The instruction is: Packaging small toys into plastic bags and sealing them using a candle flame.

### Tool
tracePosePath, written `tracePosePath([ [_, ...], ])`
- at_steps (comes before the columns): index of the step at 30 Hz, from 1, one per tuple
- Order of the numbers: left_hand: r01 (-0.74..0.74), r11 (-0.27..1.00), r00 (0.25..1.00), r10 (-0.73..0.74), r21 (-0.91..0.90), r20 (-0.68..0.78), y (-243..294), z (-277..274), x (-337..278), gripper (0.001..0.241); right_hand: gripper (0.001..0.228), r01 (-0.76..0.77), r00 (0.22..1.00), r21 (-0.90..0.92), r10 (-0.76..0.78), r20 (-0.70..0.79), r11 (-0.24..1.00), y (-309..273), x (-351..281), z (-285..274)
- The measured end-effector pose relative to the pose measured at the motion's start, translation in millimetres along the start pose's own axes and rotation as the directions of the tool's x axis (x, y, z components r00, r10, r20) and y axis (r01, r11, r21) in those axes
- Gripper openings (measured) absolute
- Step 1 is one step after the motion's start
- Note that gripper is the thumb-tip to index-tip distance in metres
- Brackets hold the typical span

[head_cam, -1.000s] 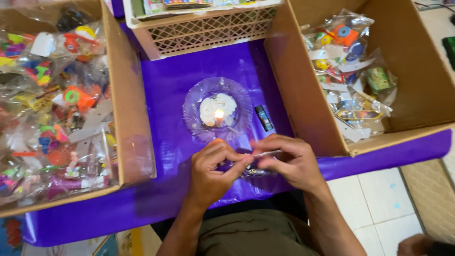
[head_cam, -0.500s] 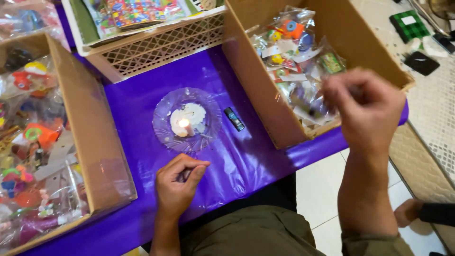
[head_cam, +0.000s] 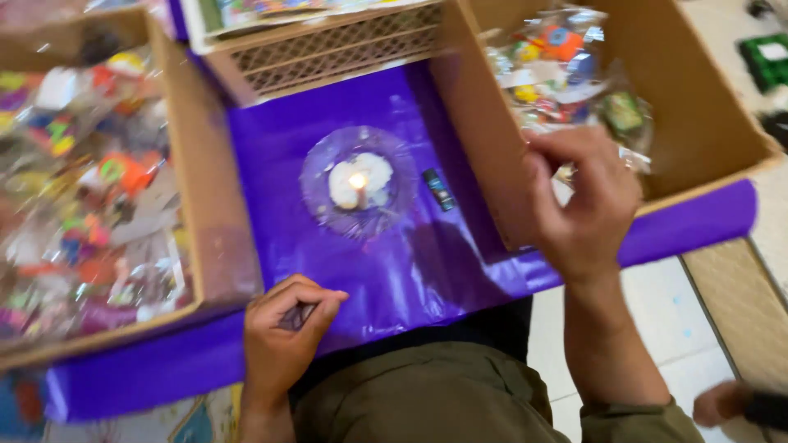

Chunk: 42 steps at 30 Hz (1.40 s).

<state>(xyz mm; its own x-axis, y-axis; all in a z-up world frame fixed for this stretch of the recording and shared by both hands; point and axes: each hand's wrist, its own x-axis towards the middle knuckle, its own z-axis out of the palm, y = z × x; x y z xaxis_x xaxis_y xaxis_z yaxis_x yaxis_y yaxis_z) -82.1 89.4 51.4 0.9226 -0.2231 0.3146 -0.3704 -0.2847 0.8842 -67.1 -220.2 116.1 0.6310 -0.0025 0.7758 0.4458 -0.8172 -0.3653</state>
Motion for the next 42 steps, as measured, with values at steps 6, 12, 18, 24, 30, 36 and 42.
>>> tracePosePath([
  [6,-0.16,0.966,0.969,0.193,0.205,-0.153,41.4,-74.9,-22.0,0.021,0.015,-0.08,0.949,0.553,-0.107,0.297,0.829,-73.8,-15.8,75.5],
  [12,0.053,0.779,0.911,0.219,0.625,-0.35,-0.9,-149.0,-9.6,0.011,0.031,-0.113,0.762,0.744,-0.423,0.491,0.658,-123.0,-32.6,133.1],
  [18,-0.057,0.665,0.98,0.179,0.745,-0.086,-37.1,-197.7,29.3,0.009,0.046,0.174,0.709,0.657,-0.556,0.433,0.734,-143.8,-15.1,156.6],
  [24,-0.062,0.674,0.997,0.075,0.736,0.015,-50.5,-207.6,57.5,0.029,0.066,0.262,0.766,0.555,-0.52,0.378,0.79,-140.5,-4.5,163.6],
  [30,0.03,0.583,0.984,-0.162,0.812,0.08,-44.5,-181.5,54.7,0.07,0.069,0.238,0.705,0.525,-0.517,0.485,0.817,-131.8,-19.5,188.6],
  [36,-0.066,0.521,0.981,-0.123,0.851,0.151,-75.7,-193.0,93.3,0.07,0.063,0.229,0.779,0.504,-0.467,0.419,0.833,-134.1,-17.6,194.2],
  [42,0.099,0.591,0.885,-0.419,0.801,0.2,-80.9,-186.8,126.3,0.088,0.065,0.281,0.8,0.491,-0.484,0.355,0.825,-132.8,-17.1,201.7],
])
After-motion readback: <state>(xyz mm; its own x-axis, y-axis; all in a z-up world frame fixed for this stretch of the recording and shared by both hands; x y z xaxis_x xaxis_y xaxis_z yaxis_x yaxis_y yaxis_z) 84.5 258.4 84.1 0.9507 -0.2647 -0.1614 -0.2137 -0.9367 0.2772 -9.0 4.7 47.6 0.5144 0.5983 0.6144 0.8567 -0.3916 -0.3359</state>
